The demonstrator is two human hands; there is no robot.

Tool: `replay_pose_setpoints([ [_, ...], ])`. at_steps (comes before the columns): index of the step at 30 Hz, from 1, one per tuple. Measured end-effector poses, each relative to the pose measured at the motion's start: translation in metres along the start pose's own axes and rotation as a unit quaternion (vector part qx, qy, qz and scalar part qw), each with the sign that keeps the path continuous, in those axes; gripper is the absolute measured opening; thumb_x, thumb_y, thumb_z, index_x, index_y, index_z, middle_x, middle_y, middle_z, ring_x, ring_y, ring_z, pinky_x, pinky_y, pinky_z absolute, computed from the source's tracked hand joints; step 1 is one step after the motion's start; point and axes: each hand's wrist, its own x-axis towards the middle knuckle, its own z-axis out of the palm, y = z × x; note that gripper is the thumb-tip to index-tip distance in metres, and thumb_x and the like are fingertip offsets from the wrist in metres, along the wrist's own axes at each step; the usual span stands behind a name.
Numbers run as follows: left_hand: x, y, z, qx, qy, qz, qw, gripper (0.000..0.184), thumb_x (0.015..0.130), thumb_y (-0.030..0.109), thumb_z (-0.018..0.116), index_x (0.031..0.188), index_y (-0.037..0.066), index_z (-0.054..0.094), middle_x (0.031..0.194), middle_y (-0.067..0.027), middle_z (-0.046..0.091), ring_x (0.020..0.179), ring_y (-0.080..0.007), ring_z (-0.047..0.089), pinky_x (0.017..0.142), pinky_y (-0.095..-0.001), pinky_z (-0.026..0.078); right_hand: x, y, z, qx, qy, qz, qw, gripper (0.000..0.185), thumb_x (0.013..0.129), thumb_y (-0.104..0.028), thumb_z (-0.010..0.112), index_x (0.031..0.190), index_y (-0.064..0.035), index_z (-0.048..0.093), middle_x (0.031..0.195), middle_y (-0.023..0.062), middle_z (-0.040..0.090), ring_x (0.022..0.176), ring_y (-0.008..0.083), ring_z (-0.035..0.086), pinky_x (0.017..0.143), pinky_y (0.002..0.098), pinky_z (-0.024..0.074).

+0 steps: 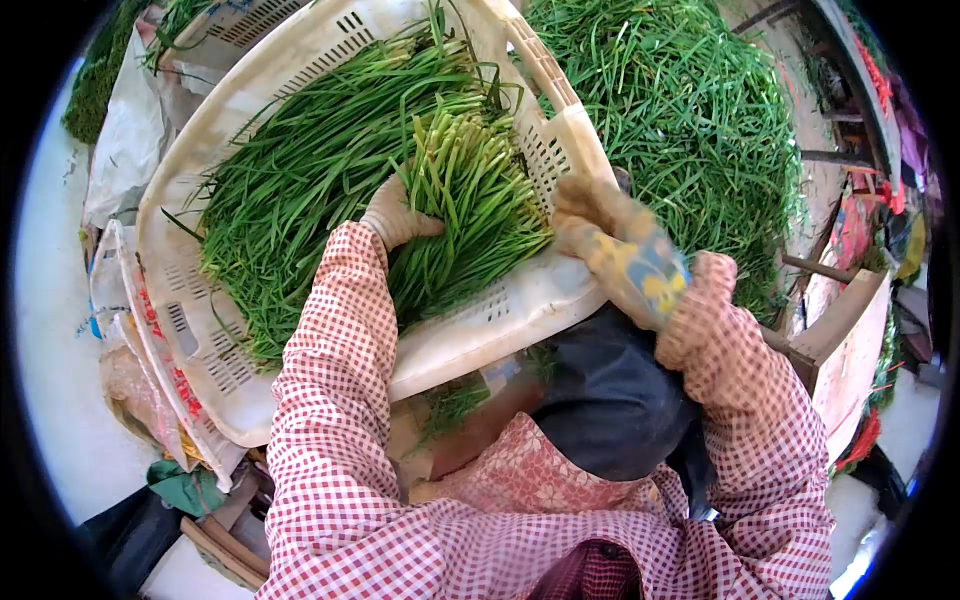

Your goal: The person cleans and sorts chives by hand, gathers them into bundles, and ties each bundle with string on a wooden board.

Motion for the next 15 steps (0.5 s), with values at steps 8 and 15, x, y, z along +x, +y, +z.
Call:
replay_pose_setpoints([
  [8,-0.011,-0.006,0.000,-0.128,-0.003,0.041,0.991,0.098,0.056,0.004,0.086,0.140,0.005,0.036,0.121,-0.0083,0.061,0.110,-0.0214,0.057,0.102,-0.0322,0.041,0.087,0.045,0.070,0.269,0.097,0.341,0.895,0.056,0.090,-0.035,0.050,0.136,-0.0041,0.044,0.130,0.0155,0.052,0.116,0.0291,0.053,0.094,0.0408,0.0478],
  [15,-0.010,-0.018,0.000,-0.094,-0.026,0.056,0.994,0.105,0.055,0.011,0.088,0.143,0.006,0.032,0.126,-0.0075,0.059,0.114,-0.0209,0.054,0.106,-0.0322,0.038,0.102,0.059,0.084,0.371,0.119,0.276,0.879,0.071,0.091,-0.060,0.038,0.139,-0.0084,0.043,0.138,0.0149,0.047,0.123,0.0324,0.048,0.102,0.0479,0.0423],
])
